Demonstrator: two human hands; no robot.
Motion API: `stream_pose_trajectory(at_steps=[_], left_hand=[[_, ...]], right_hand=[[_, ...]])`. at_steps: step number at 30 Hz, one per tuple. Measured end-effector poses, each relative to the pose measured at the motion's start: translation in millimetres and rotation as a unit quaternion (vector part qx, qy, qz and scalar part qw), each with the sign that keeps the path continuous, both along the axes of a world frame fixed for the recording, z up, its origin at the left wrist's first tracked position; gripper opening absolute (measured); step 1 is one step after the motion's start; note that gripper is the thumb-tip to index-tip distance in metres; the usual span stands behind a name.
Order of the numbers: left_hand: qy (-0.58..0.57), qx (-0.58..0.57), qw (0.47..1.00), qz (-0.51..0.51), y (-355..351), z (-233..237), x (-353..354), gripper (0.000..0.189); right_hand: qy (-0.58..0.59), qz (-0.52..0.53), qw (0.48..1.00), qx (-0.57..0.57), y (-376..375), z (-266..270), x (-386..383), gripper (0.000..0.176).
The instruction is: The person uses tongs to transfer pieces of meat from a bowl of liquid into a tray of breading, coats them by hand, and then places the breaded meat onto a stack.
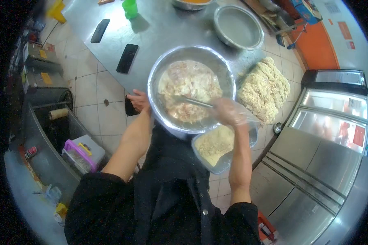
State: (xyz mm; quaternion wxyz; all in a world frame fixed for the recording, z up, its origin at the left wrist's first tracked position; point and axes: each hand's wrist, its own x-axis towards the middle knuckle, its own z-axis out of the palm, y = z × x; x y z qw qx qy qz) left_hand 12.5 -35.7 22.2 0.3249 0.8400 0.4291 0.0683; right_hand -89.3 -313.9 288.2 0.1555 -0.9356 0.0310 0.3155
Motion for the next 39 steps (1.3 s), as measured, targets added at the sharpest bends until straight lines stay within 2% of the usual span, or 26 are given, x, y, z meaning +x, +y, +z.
stream_pose_trajectory(at_steps=[4, 7, 10, 11, 12, 14, 15, 19, 22, 24, 25, 26, 31, 33, 36, 39], left_hand=[[0.027, -0.010, 0.999, 0.014, -1, 3, 2, 0.052], [0.014, -0.003, 1.000, 0.016, -2, 3, 0, 0.051], [0.006, -0.001, 1.000, 0.017, -1, 5, 0, 0.051], [0.007, -0.002, 1.000, 0.017, -2, 6, -1, 0.050], [0.007, -0.004, 1.000, 0.017, -3, 6, -1, 0.050], [0.021, -0.014, 0.999, 0.023, -2, 8, 0, 0.051], [0.020, -0.013, 0.999, 0.026, -2, 10, 0, 0.051], [0.012, -0.014, 1.000, 0.013, 1, 2, 0, 0.053], [0.016, -0.012, 1.000, 0.011, -1, 3, 0, 0.054], [0.017, -0.009, 1.000, 0.012, -1, 5, 0, 0.054], [0.018, -0.009, 1.000, 0.011, -1, 6, 0, 0.054], [0.020, -0.008, 1.000, 0.009, -1, 7, -1, 0.054], [0.012, -0.011, 1.000, 0.010, -2, 10, -2, 0.054], [-0.007, -0.012, 1.000, 0.011, -1, 6, 1, 0.054], [0.028, -0.010, 0.999, 0.013, 2, -2, 0, 0.053], [0.003, -0.007, 1.000, 0.009, 0, 5, -2, 0.052]], right_hand=[[-0.059, -0.027, 0.998, 0.023, -20, 51, -11, 0.029], [-0.123, -0.112, 0.985, -0.043, -13, 91, -14, 0.028], [-0.168, -0.106, 0.976, -0.091, 0, 89, -10, 0.032], [-0.138, -0.096, 0.978, -0.122, 12, 88, -6, 0.041], [-0.139, -0.096, 0.978, -0.124, 19, 85, -5, 0.041], [-0.061, -0.046, 0.984, -0.160, 26, 71, -6, 0.048], [-0.064, -0.053, 0.983, -0.165, 27, 61, -8, 0.055], [-0.068, -0.067, 0.983, -0.154, 17, 40, -9, 0.059], [-0.126, -0.049, 0.968, -0.212, -3, 20, 1, 0.052], [-0.133, 0.012, 0.953, -0.272, -8, 19, 18, 0.035], [-0.134, 0.011, 0.953, -0.271, -8, 18, 28, 0.035], [-0.155, 0.025, 0.948, -0.277, -6, 18, 38, 0.021], [-0.198, 0.097, 0.942, -0.253, -31, -24, 85, 0.019], [-0.170, 0.149, 0.932, -0.285, -32, -19, 92, 0.018], [-0.156, 0.154, 0.938, -0.270, -38, -8, 84, 0.018], [-0.171, 0.182, 0.933, -0.259, -36, 24, 69, 0.018]])
